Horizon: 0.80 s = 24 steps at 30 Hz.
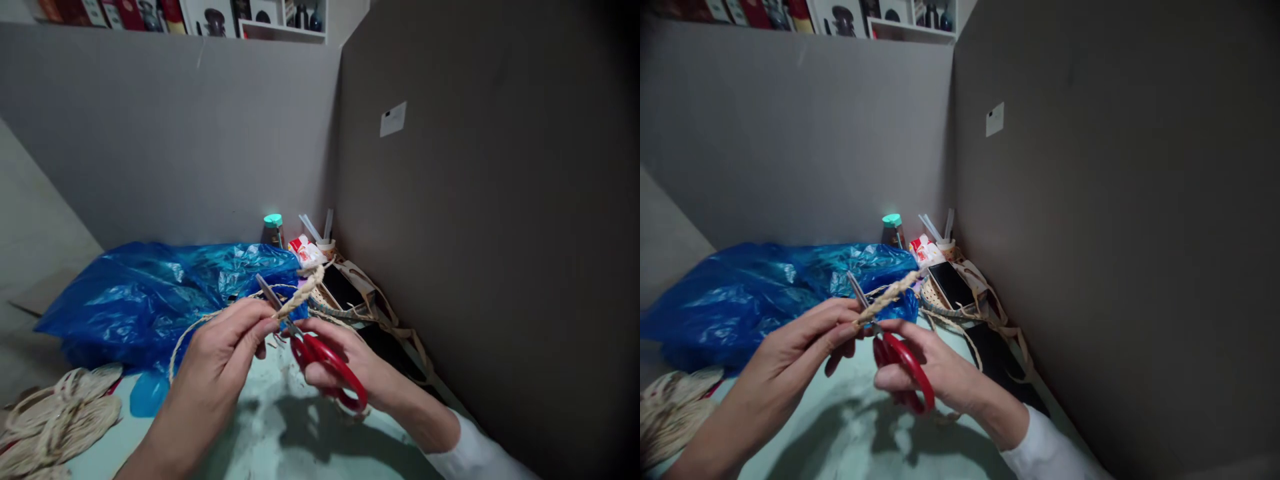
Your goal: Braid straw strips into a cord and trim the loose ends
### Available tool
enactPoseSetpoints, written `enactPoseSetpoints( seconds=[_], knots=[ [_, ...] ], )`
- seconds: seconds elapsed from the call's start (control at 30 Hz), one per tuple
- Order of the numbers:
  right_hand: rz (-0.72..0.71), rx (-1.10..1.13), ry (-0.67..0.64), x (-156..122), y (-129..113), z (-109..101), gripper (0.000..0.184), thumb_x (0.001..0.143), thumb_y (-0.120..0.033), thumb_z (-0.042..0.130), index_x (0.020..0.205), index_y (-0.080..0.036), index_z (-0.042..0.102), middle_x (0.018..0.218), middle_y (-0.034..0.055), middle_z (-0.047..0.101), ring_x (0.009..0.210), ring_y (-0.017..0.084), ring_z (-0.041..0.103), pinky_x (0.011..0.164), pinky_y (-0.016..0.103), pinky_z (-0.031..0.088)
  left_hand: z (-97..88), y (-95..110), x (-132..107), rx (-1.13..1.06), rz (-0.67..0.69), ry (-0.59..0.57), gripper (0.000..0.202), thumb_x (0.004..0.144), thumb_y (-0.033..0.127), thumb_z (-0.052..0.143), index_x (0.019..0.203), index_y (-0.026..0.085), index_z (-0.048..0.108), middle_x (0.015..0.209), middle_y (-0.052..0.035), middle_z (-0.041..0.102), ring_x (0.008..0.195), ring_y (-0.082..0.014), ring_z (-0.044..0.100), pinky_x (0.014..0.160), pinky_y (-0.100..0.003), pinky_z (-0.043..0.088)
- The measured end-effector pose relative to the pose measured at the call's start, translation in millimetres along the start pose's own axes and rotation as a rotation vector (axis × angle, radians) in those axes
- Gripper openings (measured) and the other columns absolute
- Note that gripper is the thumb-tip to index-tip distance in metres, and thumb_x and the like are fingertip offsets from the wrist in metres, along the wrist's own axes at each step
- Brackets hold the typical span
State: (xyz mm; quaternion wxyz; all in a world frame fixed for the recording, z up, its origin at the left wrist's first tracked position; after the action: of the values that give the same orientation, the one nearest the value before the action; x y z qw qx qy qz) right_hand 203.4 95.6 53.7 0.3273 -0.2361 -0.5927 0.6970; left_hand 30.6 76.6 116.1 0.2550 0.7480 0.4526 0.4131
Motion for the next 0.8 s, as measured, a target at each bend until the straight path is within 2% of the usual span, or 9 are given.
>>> enactPoseSetpoints(
  seconds=[0.13, 0.27, 0.37, 0.5, 0.63, 0.8],
  knots=[
    [-0.054, -0.478, 0.226, -0.9, -4.0, -9.1, 0.033, 0.078, -0.032, 0.070, 0.108, -0.022, 0.059, 0.070, -0.0051, 0.050, 0.059, 0.009, 0.044, 0.057, 0.021, 0.040, -16.2, 8.3, -7.0, 0.199, 0.078, 0.235, 0.017, 0.089, 0.029, 0.057, 0.077, 0.025, 0.068, 0.068, -0.0004, 0.064, 0.059, -0.0160, 0.056, 0.058, -0.025, 0.043],
    [-0.163, -0.706, 0.385, 0.3, 2.0, -24.0, 0.023, 0.084, -0.023, 0.057, 0.107, -0.021, 0.053, 0.073, -0.0029, 0.054, 0.059, 0.011, 0.047, 0.057, 0.022, 0.042, -26.8, 18.7, -19.2, 0.347, 0.246, 0.394, 0.012, 0.087, 0.020, 0.060, 0.089, 0.027, 0.070, 0.087, 0.0000, 0.072, 0.075, -0.0176, 0.065, 0.069, -0.024, 0.048],
    [-0.290, -0.894, 0.458, -1.3, 3.0, -30.9, 0.025, 0.083, -0.016, 0.054, 0.108, -0.021, 0.051, 0.074, -0.0021, 0.055, 0.061, 0.012, 0.048, 0.059, 0.022, 0.042, -28.6, 23.0, -26.0, 0.423, 0.329, 0.458, 0.025, 0.086, 0.015, 0.060, 0.103, 0.031, 0.069, 0.089, 0.0023, 0.073, 0.076, -0.0170, 0.066, 0.073, -0.025, 0.050],
    [-0.514, -1.085, 0.533, -8.8, -3.5, -29.6, 0.033, 0.083, -0.014, 0.055, 0.114, -0.020, 0.050, 0.083, 0.0015, 0.057, 0.062, 0.012, 0.050, 0.059, 0.024, 0.042, -28.1, 24.4, -30.0, 0.478, 0.359, 0.537, 0.034, 0.085, 0.014, 0.063, 0.109, 0.037, 0.070, 0.093, 0.0055, 0.075, 0.080, -0.0179, 0.068, 0.079, -0.026, 0.053],
    [-0.750, -1.241, 0.555, -17.6, -12.4, -24.0, 0.043, 0.078, -0.010, 0.057, 0.119, -0.019, 0.049, 0.082, 0.0033, 0.055, 0.067, 0.016, 0.051, 0.062, 0.027, 0.043, -28.4, 24.4, -31.5, 0.503, 0.382, 0.547, 0.046, 0.082, 0.012, 0.065, 0.118, 0.040, 0.068, 0.095, 0.0057, 0.076, 0.081, -0.0182, 0.068, 0.081, -0.027, 0.052],
    [-0.824, -1.328, 0.593, -23.9, -19.0, -25.3, 0.050, 0.075, -0.009, 0.060, 0.123, -0.017, 0.048, 0.085, 0.0056, 0.055, 0.071, 0.017, 0.050, 0.064, 0.030, 0.044, -27.1, 23.0, -32.5, 0.530, 0.410, 0.566, 0.045, 0.074, 0.009, 0.070, 0.112, 0.034, 0.073, 0.084, 0.0007, 0.073, 0.070, -0.0189, 0.065, 0.073, -0.028, 0.051]
  ],
)
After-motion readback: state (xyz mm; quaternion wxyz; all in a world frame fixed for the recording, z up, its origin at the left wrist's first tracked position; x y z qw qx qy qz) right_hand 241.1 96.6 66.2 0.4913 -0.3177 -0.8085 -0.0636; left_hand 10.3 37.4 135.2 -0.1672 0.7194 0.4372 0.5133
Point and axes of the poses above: each hand's wrist, its own x-axis towards the middle knuckle, its own z-axis out of the palm, y = z × x, the point moved 2 cm from there along x, towards the middle knuckle
